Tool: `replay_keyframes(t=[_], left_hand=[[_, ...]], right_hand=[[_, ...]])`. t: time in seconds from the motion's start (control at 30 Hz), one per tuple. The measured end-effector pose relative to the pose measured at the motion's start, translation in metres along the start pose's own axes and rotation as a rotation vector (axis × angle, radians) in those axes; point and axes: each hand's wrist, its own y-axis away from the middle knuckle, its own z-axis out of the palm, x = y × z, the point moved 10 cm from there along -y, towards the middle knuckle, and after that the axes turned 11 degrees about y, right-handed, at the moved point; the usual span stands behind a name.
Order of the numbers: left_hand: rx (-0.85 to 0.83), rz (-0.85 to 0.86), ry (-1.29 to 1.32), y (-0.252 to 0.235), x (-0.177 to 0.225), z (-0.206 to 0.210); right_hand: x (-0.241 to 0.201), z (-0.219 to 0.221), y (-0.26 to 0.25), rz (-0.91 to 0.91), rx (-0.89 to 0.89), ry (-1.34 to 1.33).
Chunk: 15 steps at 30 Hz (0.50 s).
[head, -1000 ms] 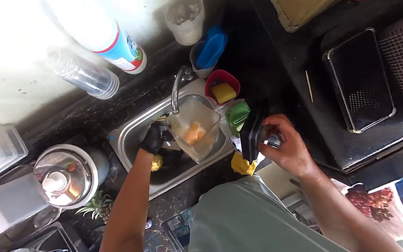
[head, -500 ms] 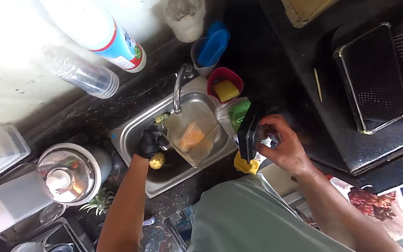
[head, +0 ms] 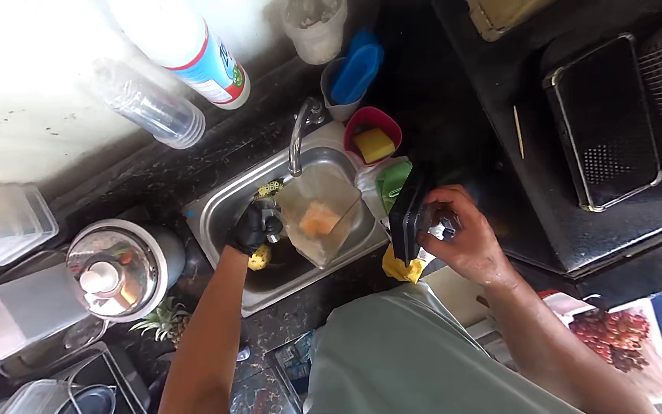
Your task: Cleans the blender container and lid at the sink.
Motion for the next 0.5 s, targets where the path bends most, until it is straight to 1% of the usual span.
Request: replay_keyframes(t=[0.03,0.07,0.1,0.13,0.2,0.27,0.3,0.43,0.5], left_hand=[[-0.150,0.101,0.069,-0.024,-0.018,-0.016],[-0.340,0.157,0.144,-0.047,-0.035,-0.030],[-0.421,0.147,0.175,-0.060,-0.046,-0.040],[-0.411,0.092,0.190,-0.067,-0.054,-0.047],[-0.277,-0.111,0.172,-0.069,-0.062,-0.059],[-0.156,-0.294,0.059,-0.071,-0.066,-0.067],[-0.127,-0.366,0.012,-0.072,-0.069,-0.071],[-0.118,-0.555,-0.104,-0.076,-0.078,-0.074],[-0.006,-0.590,-0.174,-0.059,-0.060,-0.058]], right_hand=[[0.001,-0.001,0.001,0.000,-0.002,0.000],[0.002,-0.001,0.000,-0.005,-0.001,-0.004],[0.004,-0.001,-0.001,-0.005,0.001,-0.006],[0.006,-0.001,-0.002,-0.002,0.000,-0.006],[0.013,0.002,-0.007,0.019,-0.007,-0.014],[0.019,0.006,-0.011,0.041,-0.023,-0.033],[0.020,0.008,-0.012,0.045,-0.029,-0.044],[0.022,0.011,-0.018,0.040,-0.033,-0.071],[0.022,0.011,-0.021,0.037,-0.027,-0.075]])
